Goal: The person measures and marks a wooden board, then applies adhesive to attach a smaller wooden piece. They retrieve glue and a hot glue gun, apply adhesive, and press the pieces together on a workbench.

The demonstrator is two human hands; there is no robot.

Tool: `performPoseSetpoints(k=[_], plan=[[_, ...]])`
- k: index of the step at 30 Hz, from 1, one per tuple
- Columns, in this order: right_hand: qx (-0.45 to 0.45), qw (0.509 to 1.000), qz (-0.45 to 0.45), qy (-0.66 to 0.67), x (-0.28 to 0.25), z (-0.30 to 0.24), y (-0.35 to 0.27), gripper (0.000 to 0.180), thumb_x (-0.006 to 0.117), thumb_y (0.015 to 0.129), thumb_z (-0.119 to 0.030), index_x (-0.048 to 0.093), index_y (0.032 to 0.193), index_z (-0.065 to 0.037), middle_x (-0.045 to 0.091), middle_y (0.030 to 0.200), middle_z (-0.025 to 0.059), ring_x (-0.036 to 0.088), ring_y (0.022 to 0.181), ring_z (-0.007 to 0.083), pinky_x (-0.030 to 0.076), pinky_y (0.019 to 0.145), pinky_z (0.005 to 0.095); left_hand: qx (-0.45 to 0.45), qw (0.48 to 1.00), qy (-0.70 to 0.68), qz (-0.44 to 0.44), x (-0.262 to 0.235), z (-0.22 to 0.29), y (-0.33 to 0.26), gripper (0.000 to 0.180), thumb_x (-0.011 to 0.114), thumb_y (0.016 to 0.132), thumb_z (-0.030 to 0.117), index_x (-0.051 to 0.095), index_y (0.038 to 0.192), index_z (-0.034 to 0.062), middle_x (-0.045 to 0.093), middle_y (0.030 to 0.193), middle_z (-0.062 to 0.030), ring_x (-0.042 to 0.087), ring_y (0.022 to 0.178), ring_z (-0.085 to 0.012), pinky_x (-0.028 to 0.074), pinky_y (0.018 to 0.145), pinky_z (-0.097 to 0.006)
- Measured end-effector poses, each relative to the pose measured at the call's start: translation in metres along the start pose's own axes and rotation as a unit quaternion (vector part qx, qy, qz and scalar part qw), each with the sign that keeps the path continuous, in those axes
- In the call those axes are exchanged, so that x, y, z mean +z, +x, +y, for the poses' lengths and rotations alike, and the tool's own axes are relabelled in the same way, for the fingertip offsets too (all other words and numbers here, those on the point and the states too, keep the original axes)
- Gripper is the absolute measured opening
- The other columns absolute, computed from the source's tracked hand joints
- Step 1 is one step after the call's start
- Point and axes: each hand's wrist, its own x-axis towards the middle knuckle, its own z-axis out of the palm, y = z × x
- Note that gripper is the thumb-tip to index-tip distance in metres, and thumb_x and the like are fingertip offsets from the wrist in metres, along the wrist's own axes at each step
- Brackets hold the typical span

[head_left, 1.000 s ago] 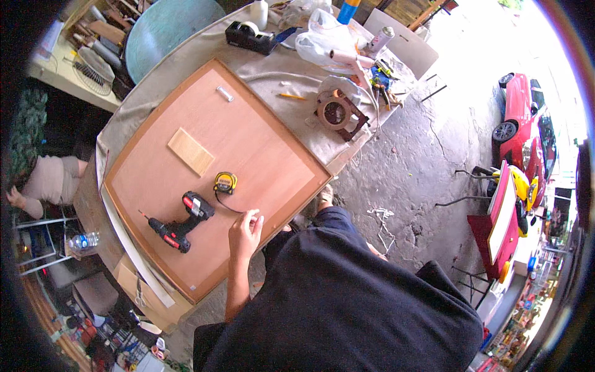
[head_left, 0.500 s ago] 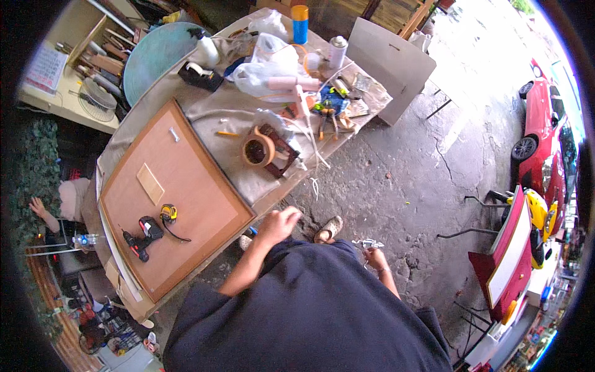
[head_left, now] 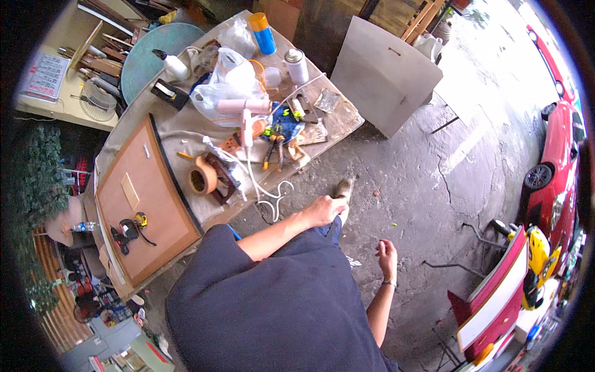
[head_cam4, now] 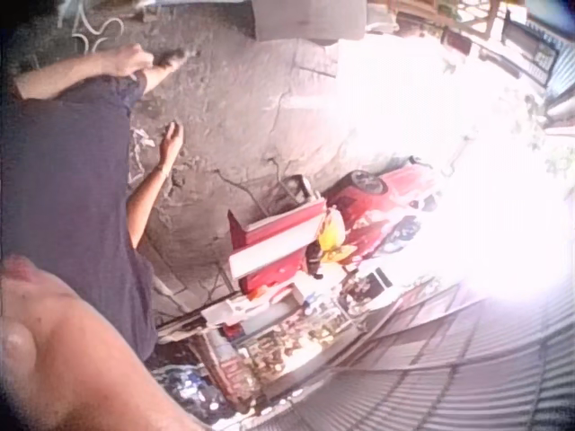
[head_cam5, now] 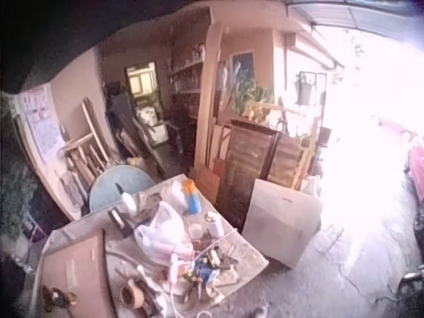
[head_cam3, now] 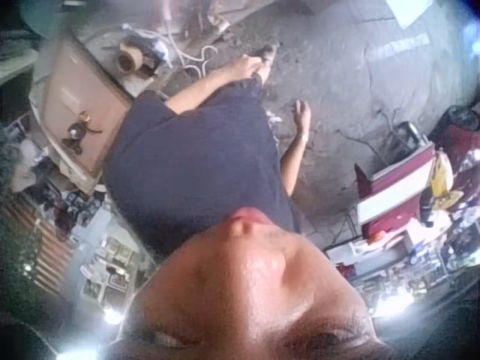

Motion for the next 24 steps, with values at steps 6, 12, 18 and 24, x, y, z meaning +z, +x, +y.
performPoseSetpoints(k=[6,12,18,24], plan=[[0.196,0.978,-0.040,-0.057,-0.059,0.054,0.047,0.030,0.059,0.100,-0.026,0.066,0.111,0.000,0.073,0.088,0.0133,0.070,0.075,0.0226,0.057,0.069,0.0355,-0.003,0.996,0.058,-0.064,0.020,0.009,0.153,0.036,0.057,0.097,0.036,0.069,0.086,0.0030,0.068,0.081,-0.0210,0.068,0.081,-0.0404,0.052,0.073,-0.049],[0.140,0.957,-0.151,-0.205,-0.129,0.121,0.143,0.032,0.056,0.099,-0.029,0.069,0.100,0.000,0.074,0.087,0.0172,0.072,0.074,0.0231,0.058,0.067,0.0390,0.002,0.999,0.050,0.017,-0.015,0.006,0.283,0.032,0.062,0.093,0.034,0.069,0.084,0.0038,0.068,0.088,-0.0178,0.066,0.089,-0.0385,0.052,0.080,-0.047],[0.136,0.941,-0.205,-0.232,-0.162,0.024,0.357,0.034,0.055,0.098,-0.030,0.070,0.093,0.000,0.073,0.082,0.0173,0.072,0.073,0.0245,0.057,0.066,0.0403,-0.100,0.979,0.128,0.122,-0.089,-0.029,0.342,0.036,0.061,0.095,0.035,0.068,0.081,0.0035,0.064,0.084,-0.0143,0.066,0.084,-0.0343,0.053,0.073,-0.045],[0.046,0.933,-0.218,-0.283,-0.201,-0.115,0.590,0.037,0.054,0.097,-0.031,0.071,0.087,0.000,0.073,0.077,0.0175,0.073,0.071,0.0259,0.057,0.066,0.0416,-0.229,0.950,0.057,0.205,-0.130,-0.029,0.392,0.028,0.059,0.096,0.032,0.068,0.093,0.0049,0.067,0.093,-0.0152,0.067,0.090,-0.0367,0.053,0.077,-0.048]])
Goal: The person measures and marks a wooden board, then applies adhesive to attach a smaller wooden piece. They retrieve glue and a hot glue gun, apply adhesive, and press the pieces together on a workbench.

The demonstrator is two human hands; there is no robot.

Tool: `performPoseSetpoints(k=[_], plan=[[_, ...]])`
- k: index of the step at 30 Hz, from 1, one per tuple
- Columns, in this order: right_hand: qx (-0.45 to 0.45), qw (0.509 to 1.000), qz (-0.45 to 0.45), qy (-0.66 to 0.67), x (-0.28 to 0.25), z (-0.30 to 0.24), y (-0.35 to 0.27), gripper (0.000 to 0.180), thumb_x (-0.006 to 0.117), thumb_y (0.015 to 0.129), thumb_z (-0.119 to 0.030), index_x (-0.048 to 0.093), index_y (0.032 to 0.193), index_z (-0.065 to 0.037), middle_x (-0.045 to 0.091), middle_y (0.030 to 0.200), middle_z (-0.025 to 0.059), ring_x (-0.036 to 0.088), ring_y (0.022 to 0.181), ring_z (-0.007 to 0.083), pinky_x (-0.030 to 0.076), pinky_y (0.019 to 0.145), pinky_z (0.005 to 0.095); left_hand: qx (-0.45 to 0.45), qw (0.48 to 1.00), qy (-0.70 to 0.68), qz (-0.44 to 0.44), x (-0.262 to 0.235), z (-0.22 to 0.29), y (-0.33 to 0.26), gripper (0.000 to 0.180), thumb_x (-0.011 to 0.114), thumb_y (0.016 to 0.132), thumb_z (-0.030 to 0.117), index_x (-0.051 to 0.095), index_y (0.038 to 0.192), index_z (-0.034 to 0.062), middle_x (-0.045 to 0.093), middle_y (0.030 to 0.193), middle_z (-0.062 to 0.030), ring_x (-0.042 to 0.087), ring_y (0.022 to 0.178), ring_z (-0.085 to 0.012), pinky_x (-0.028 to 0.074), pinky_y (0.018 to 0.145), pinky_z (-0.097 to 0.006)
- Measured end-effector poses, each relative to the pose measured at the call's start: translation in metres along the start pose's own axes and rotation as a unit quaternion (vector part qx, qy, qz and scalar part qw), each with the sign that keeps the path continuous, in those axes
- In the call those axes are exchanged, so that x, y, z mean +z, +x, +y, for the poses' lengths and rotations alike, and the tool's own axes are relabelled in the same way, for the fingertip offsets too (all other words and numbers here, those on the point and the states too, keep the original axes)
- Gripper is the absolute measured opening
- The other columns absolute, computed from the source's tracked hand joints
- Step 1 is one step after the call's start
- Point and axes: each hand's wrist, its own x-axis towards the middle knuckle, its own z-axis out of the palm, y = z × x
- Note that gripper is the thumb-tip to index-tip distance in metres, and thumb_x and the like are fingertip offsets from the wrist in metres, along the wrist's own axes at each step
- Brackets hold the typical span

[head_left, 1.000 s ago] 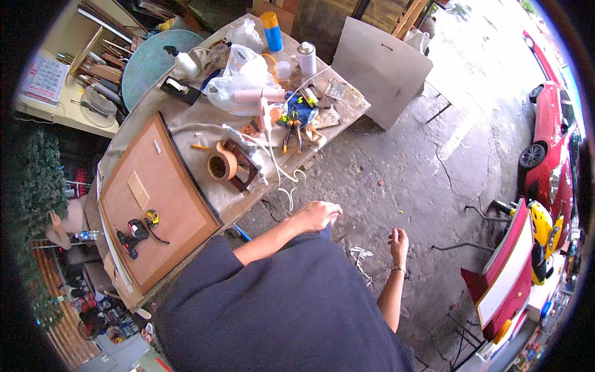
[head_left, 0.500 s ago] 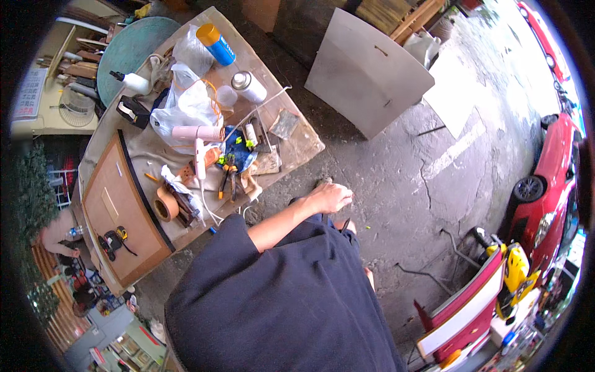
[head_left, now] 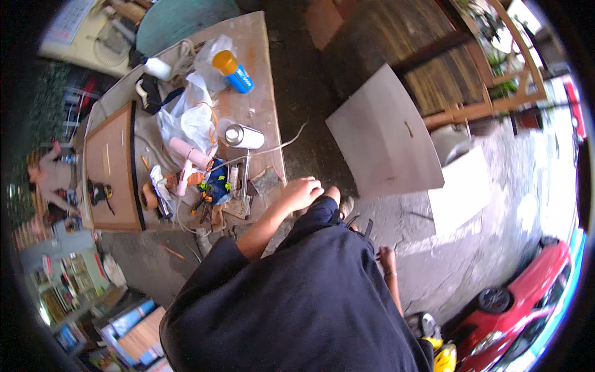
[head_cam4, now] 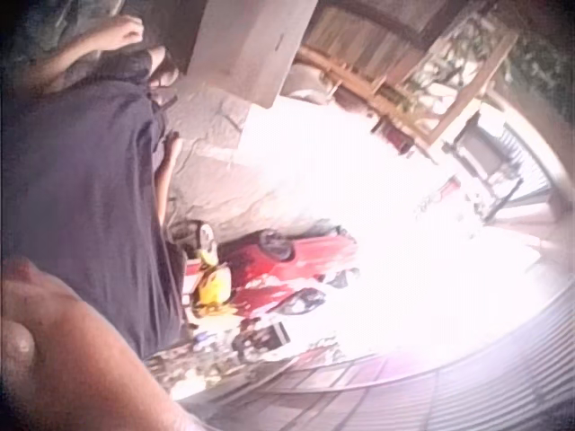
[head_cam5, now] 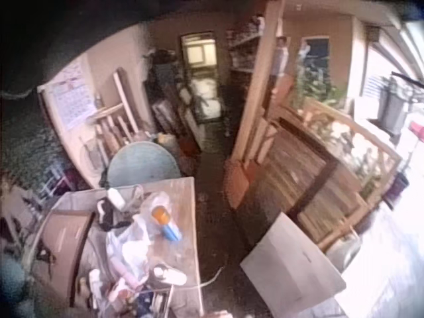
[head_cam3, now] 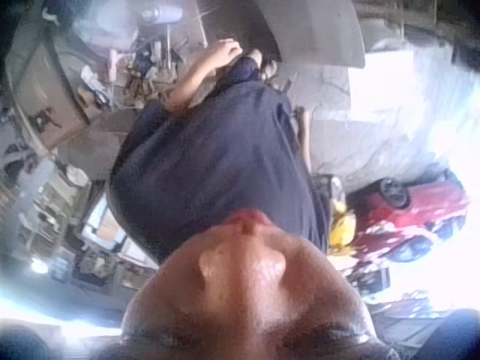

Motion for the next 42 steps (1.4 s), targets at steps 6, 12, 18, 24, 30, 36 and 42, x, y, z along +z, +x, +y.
performPoseSetpoints(k=[6,12,18,24,30,36,42], plan=[[-0.215,0.975,0.042,-0.041,-0.170,-0.168,0.185,0.023,0.056,0.101,-0.023,0.067,0.100,-0.003,0.068,0.074,0.0099,0.065,0.061,0.0157,0.053,0.055,0.0306,-0.007,0.989,-0.057,0.133,-0.009,-0.002,0.064,0.024,0.061,0.095,0.028,0.063,0.085,0.0058,0.065,0.085,-0.0137,0.065,0.084,-0.0359,0.052,0.074,-0.046],[-0.270,0.951,0.074,-0.128,-0.192,-0.351,0.261,0.019,0.058,0.100,-0.021,0.066,0.103,-0.004,0.067,0.074,0.0059,0.065,0.065,0.0127,0.053,0.055,0.0295,-0.061,0.965,-0.112,0.228,-0.054,-0.038,0.170,0.017,0.062,0.093,0.023,0.064,0.089,0.0068,0.067,0.086,-0.0126,0.066,0.083,-0.0347,0.052,0.072,-0.047],[-0.179,0.957,-0.135,-0.183,-0.131,-0.431,0.302,0.022,0.054,0.095,-0.022,0.068,0.094,-0.006,0.071,0.082,0.0167,0.071,0.075,0.0302,0.055,0.065,0.0434,-0.106,0.916,-0.129,0.366,-0.160,-0.050,0.252,0.008,0.061,0.095,0.013,0.064,0.096,0.0054,0.068,0.088,-0.0132,0.066,0.081,-0.0333,0.052,0.070,-0.043],[-0.413,0.848,-0.147,-0.299,-0.142,-0.473,0.426,0.021,0.058,0.089,-0.020,0.069,0.098,-0.004,0.069,0.093,0.0238,0.067,0.090,0.0442,0.054,0.078,0.0541,-0.173,0.866,-0.252,0.395,-0.231,-0.064,0.307,0.016,0.059,0.098,0.018,0.062,0.098,0.0019,0.070,0.083,-0.0170,0.068,0.071,-0.0366,0.051,0.061,-0.041],[-0.290,0.790,-0.211,-0.497,-0.099,-0.746,0.471,0.026,0.058,0.087,-0.021,0.068,0.098,0.000,0.068,0.098,0.0266,0.066,0.094,0.0448,0.054,0.083,0.0518,-0.209,0.835,-0.262,0.436,-0.305,-0.108,0.368,0.033,0.060,0.099,0.027,0.063,0.083,-0.0016,0.067,0.074,-0.0196,0.068,0.068,-0.0366,0.050,0.059,-0.042],[-0.364,0.807,-0.171,-0.433,-0.060,-1.006,0.598,0.025,0.058,0.090,-0.026,0.070,0.087,-0.005,0.070,0.091,0.0210,0.067,0.083,0.0389,0.050,0.073,0.0490,-0.173,0.809,-0.249,0.503,-0.425,-0.177,0.503,0.027,0.061,0.098,0.022,0.069,0.088,-0.0012,0.065,0.074,-0.0177,0.063,0.065,-0.0272,0.048,0.062,-0.037],[-0.417,0.851,-0.132,-0.292,-0.005,-1.265,0.650,0.031,0.054,0.098,-0.035,0.064,0.102,-0.006,0.070,0.090,0.0198,0.068,0.083,0.0405,0.053,0.074,0.0513,-0.251,0.786,-0.298,0.480,-0.510,-0.294,0.616,0.026,0.061,0.099,0.024,0.068,0.092,-0.0011,0.063,0.069,-0.0093,0.057,0.062,-0.0142,0.045,0.059,-0.031]])
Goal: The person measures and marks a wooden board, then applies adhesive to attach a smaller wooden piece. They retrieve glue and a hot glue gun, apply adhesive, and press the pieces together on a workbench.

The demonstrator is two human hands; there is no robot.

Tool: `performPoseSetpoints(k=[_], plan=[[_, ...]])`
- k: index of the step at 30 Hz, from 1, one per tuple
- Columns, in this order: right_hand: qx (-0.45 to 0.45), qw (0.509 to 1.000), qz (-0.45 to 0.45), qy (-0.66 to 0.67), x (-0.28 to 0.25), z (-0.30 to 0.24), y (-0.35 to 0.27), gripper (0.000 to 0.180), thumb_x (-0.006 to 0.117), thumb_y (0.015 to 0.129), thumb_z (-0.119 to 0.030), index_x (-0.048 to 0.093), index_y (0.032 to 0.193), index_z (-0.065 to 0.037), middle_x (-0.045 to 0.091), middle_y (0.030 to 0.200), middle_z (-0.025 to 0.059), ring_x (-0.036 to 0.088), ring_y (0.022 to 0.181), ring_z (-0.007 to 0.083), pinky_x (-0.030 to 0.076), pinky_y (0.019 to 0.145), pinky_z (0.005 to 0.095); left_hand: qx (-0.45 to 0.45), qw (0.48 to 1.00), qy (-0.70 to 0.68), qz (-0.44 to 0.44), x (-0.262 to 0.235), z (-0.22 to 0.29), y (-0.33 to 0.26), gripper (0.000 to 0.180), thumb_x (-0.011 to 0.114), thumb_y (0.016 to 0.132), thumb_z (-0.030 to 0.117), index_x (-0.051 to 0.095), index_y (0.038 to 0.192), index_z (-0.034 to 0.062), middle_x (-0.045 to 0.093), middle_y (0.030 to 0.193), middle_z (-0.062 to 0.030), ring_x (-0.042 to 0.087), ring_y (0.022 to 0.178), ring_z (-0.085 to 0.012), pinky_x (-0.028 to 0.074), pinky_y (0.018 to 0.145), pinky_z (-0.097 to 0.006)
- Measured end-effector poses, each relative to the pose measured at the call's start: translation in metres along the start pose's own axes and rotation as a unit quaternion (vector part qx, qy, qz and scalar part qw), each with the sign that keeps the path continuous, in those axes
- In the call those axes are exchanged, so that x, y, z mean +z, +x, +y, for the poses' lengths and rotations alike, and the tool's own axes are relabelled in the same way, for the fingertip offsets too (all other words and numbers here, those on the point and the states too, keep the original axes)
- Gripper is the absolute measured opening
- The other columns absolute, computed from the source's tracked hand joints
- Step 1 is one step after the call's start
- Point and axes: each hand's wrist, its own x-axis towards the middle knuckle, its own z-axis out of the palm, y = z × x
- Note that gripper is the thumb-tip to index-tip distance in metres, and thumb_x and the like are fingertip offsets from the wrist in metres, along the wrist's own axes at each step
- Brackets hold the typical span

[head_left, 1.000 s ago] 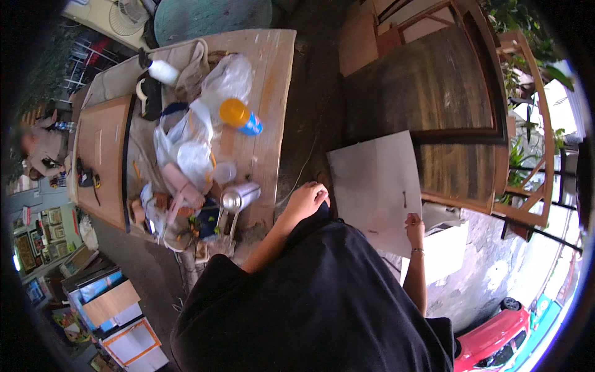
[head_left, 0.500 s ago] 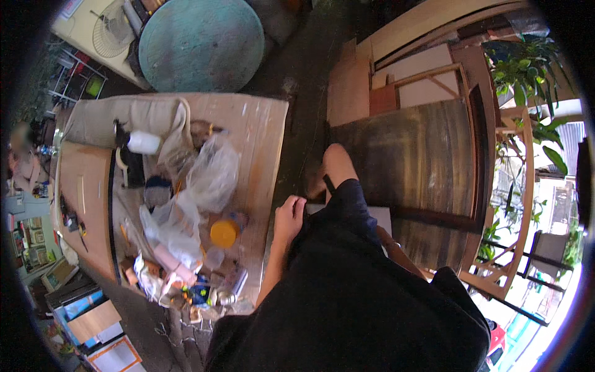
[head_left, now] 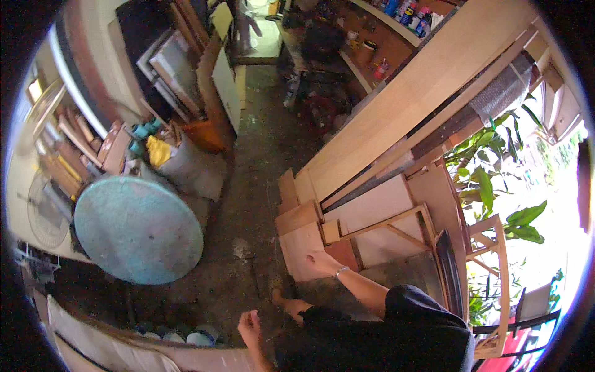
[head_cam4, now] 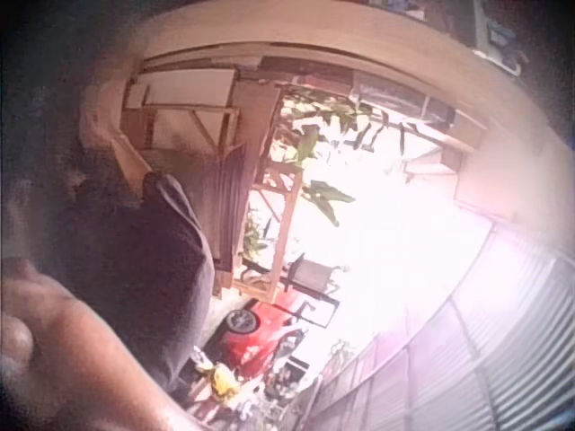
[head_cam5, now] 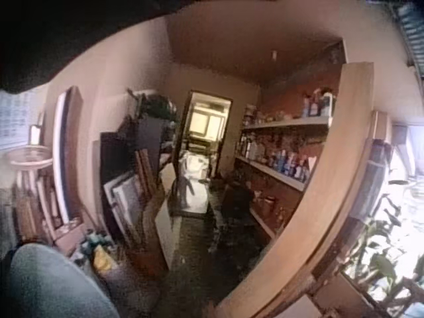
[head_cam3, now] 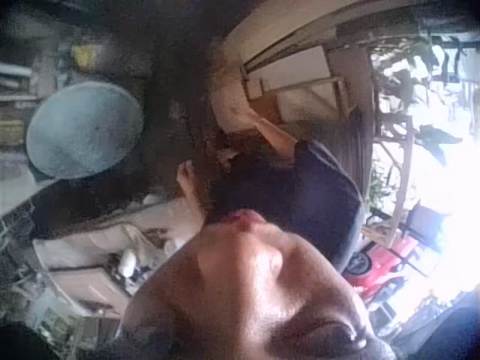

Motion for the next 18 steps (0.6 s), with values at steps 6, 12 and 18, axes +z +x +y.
performPoseSetpoints(k=[6,12,18], plan=[[0.030,0.999,0.041,-0.018,-0.118,-0.037,0.074,0.025,0.057,0.097,-0.026,0.065,0.107,-0.005,0.070,0.100,0.0190,0.067,0.094,0.0378,0.052,0.078,0.0482,0.024,0.992,0.118,-0.047,0.011,0.066,0.142,0.026,0.063,0.096,0.024,0.068,0.090,-0.0005,0.064,0.069,-0.0140,0.063,0.062,-0.0249,0.048,0.059,-0.036],[0.062,0.990,0.115,0.053,-0.163,0.003,0.159,0.028,0.056,0.097,-0.031,0.064,0.101,-0.004,0.070,0.094,0.0207,0.067,0.088,0.0414,0.052,0.076,0.0502,0.061,0.962,0.246,-0.103,0.034,0.062,0.306,0.020,0.066,0.092,0.022,0.067,0.088,0.0016,0.067,0.078,-0.0176,0.067,0.071,-0.0358,0.052,0.063,-0.041],[0.127,0.984,0.097,0.077,-0.240,0.028,0.273,0.037,0.055,0.098,-0.035,0.065,0.109,-0.001,0.069,0.095,0.0247,0.067,0.092,0.0432,0.052,0.078,0.0503,0.122,0.937,0.242,-0.219,0.126,0.112,0.525,0.023,0.066,0.093,0.026,0.067,0.089,0.0028,0.069,0.083,-0.0172,0.070,0.077,-0.0343,0.054,0.068,-0.041]])
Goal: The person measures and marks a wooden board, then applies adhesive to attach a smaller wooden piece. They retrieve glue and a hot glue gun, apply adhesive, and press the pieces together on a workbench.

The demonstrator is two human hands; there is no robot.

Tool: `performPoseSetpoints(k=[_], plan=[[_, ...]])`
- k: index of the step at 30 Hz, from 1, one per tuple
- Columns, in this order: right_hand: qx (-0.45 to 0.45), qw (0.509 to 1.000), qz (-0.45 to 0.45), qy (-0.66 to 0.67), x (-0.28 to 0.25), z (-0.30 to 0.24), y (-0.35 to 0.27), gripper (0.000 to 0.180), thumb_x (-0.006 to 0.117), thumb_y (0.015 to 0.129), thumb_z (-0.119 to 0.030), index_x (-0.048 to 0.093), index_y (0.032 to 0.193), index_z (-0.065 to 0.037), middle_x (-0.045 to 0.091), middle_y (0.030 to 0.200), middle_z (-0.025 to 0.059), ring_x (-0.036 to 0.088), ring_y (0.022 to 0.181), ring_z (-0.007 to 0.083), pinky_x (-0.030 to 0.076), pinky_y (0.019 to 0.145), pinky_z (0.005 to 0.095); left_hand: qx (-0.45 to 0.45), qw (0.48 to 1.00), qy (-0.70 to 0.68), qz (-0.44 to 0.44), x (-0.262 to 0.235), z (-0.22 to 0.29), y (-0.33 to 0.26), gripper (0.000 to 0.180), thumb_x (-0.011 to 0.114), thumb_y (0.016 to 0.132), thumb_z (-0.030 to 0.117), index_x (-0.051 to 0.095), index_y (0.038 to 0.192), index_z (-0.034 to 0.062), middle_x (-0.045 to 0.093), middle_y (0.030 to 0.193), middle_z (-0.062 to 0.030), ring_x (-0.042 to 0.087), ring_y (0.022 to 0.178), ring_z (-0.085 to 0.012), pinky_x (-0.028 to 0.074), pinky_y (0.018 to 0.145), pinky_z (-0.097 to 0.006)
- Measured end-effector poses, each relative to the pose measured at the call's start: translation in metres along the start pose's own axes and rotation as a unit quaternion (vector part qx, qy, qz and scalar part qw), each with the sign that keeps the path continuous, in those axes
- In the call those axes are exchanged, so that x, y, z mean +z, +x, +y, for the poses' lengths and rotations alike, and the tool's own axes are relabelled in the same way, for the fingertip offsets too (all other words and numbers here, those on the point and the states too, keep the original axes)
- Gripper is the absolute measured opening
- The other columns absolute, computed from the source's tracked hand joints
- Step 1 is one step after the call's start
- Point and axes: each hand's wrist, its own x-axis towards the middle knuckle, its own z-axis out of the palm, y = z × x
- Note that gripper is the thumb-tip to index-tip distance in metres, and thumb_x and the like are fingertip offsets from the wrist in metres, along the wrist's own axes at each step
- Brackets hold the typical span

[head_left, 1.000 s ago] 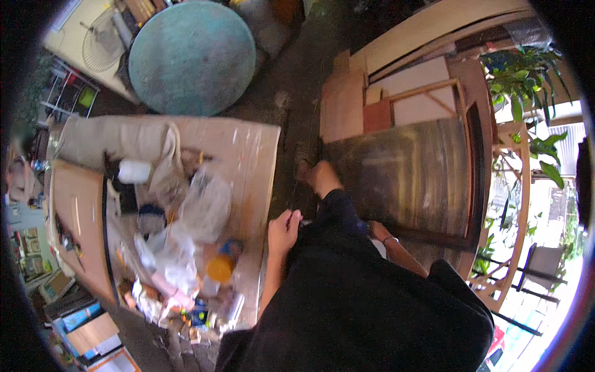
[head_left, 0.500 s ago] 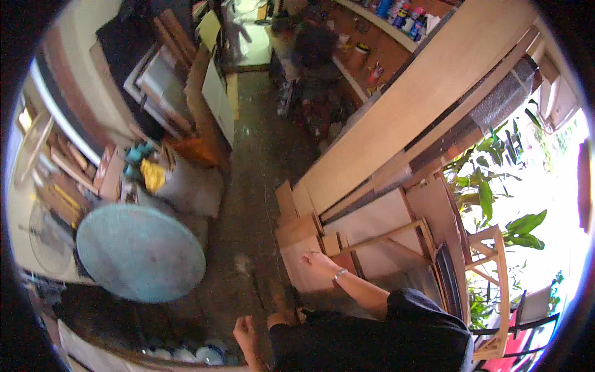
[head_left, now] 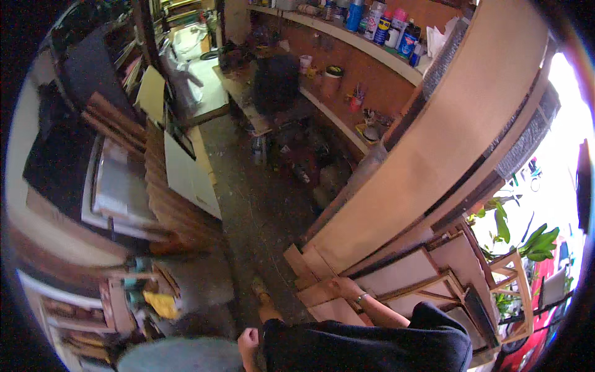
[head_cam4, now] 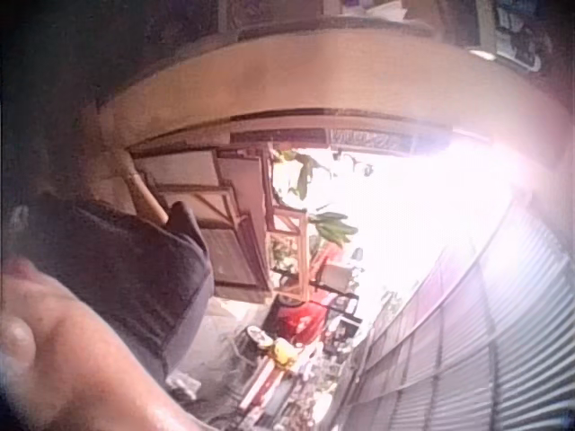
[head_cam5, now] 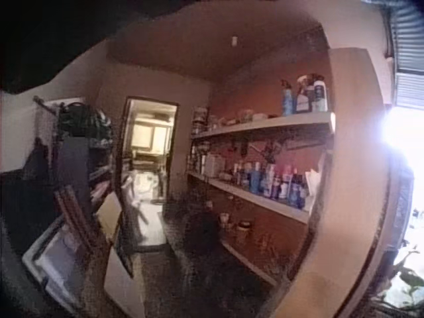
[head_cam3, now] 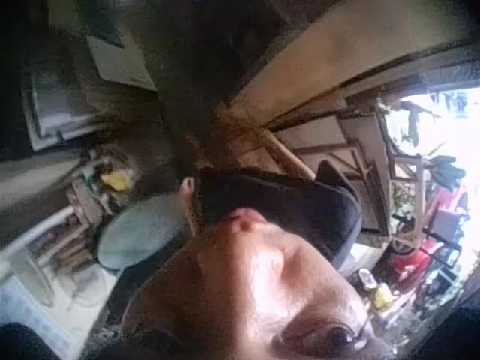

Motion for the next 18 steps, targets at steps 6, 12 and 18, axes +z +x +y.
performPoseSetpoints(k=[6,12,18], plan=[[0.022,0.988,-0.025,-0.152,0.032,0.060,0.075,0.029,0.053,0.096,-0.025,0.069,0.103,-0.002,0.070,0.102,0.0203,0.069,0.087,0.0384,0.054,0.081,0.0527,0.078,0.997,0.011,-0.023,-0.075,0.146,0.228,0.024,0.062,0.096,0.026,0.068,0.095,0.0029,0.070,0.085,-0.0170,0.069,0.078,-0.0330,0.053,0.071,-0.041],[0.152,0.988,-0.023,-0.026,0.032,0.061,0.127,0.026,0.054,0.095,-0.025,0.070,0.101,-0.005,0.069,0.102,0.0186,0.068,0.087,0.0371,0.054,0.081,0.0514,0.164,0.982,0.055,-0.073,-0.091,0.228,0.412,0.025,0.062,0.097,0.026,0.069,0.097,0.0028,0.070,0.090,-0.0170,0.068,0.081,-0.0337,0.052,0.073,-0.042],[0.191,0.973,0.016,0.128,0.022,0.062,0.253,0.023,0.055,0.094,-0.024,0.070,0.098,-0.008,0.068,0.102,0.0168,0.067,0.086,0.0357,0.053,0.081,0.0502,0.179,0.963,0.063,-0.191,-0.054,0.332,0.553,0.027,0.062,0.096,0.029,0.069,0.101,0.0036,0.071,0.091,-0.0150,0.068,0.083,-0.0324,0.052,0.074,-0.043]])
